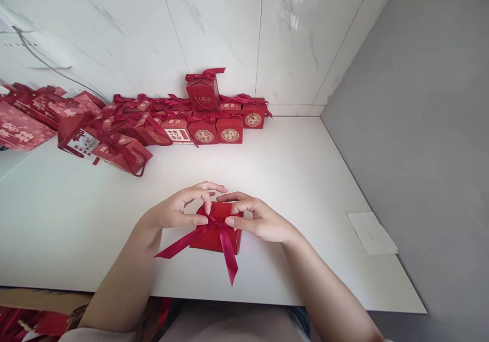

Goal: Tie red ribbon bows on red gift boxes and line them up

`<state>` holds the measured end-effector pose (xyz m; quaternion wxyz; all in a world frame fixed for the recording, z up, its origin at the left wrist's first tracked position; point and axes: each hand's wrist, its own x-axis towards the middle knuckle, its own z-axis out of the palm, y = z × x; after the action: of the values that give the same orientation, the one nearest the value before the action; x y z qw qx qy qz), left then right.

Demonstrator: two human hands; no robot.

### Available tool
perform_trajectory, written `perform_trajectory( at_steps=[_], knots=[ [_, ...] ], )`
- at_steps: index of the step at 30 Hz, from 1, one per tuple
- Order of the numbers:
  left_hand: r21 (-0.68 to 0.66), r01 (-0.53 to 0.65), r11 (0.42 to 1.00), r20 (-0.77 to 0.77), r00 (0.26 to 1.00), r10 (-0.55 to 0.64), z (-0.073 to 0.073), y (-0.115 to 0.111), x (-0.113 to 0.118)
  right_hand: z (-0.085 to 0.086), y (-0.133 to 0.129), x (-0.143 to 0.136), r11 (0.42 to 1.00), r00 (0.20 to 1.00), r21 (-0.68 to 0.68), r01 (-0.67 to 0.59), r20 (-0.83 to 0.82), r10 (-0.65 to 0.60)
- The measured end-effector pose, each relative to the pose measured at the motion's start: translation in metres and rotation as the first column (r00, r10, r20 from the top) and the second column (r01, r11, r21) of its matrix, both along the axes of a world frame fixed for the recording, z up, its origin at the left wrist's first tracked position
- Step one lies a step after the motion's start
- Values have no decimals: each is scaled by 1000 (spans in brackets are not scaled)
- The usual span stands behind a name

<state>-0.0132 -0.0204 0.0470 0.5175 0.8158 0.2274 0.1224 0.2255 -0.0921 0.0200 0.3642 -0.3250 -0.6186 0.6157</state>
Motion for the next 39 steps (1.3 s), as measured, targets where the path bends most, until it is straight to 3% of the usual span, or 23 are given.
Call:
perform_trajectory(
  at_steps=[14, 21, 30, 39],
  knots=[
    [-111, -34, 993, -9, 999, 33, -9, 4, 2, 0, 0, 4, 999, 1000, -43, -20, 18, 20],
    [-43, -101, 994, -74, 992, 98, -6, 2, 2, 4, -3, 6, 997, 997, -81, 14, 80, -7],
    [30, -96, 995, -104, 990, 99, -1, 0, 3, 5, -4, 7, 997, 996, -79, 5, 91, 2],
    [-7, -91, 996, -84, 992, 90, -1, 3, 4, 3, -2, 6, 998, 998, -59, -10, 65, 14]
  ],
)
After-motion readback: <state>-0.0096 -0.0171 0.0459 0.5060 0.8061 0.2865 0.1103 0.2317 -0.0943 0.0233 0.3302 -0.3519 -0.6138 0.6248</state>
